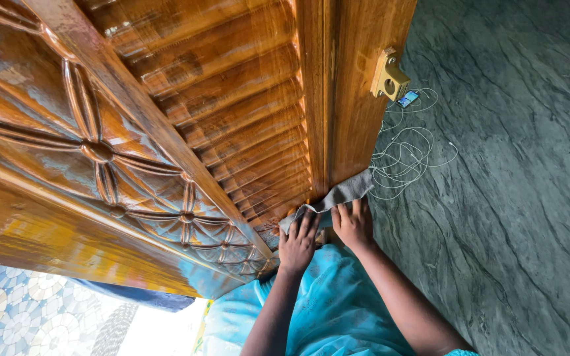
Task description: The person wipes the surface of a wooden door with a gray cloth, moving methodically across the carved panels and flat areas. The camera remains focused on the hands and the door throughout the task.
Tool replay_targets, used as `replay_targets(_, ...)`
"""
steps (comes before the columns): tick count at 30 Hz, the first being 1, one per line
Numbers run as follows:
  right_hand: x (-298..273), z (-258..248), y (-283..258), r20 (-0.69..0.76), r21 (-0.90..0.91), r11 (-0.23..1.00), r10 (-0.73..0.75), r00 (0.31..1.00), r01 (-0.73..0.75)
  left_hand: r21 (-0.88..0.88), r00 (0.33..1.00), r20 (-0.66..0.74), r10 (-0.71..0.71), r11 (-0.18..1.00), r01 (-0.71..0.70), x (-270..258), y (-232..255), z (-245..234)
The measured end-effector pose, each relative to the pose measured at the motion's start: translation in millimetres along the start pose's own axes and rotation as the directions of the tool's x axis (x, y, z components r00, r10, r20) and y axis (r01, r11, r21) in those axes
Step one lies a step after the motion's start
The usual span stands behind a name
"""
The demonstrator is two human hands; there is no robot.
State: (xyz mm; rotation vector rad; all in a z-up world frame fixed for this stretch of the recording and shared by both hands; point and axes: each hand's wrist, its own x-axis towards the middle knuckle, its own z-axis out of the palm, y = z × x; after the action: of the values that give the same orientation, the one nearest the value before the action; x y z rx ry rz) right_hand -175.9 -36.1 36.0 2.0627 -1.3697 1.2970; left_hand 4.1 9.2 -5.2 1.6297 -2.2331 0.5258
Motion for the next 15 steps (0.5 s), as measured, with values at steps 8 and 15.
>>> replay_targets(8, -30.3, 18.7, -0.5, 0.102, 0.012, 0.997, 0.073, 0.992, -0.074, 0.0, 0.996, -0.085, -0.015, 1.0, 0.015, -12.4, 0.8, -7.0)
replay_targets(15, 11.8, -11.6, -14.7, 0.019, 0.05, 0.999, 0.02, 1.0, -0.021, -0.025, 0.992, -0.122, -0.025, 0.999, 0.022, 4.6, -5.9, -24.4)
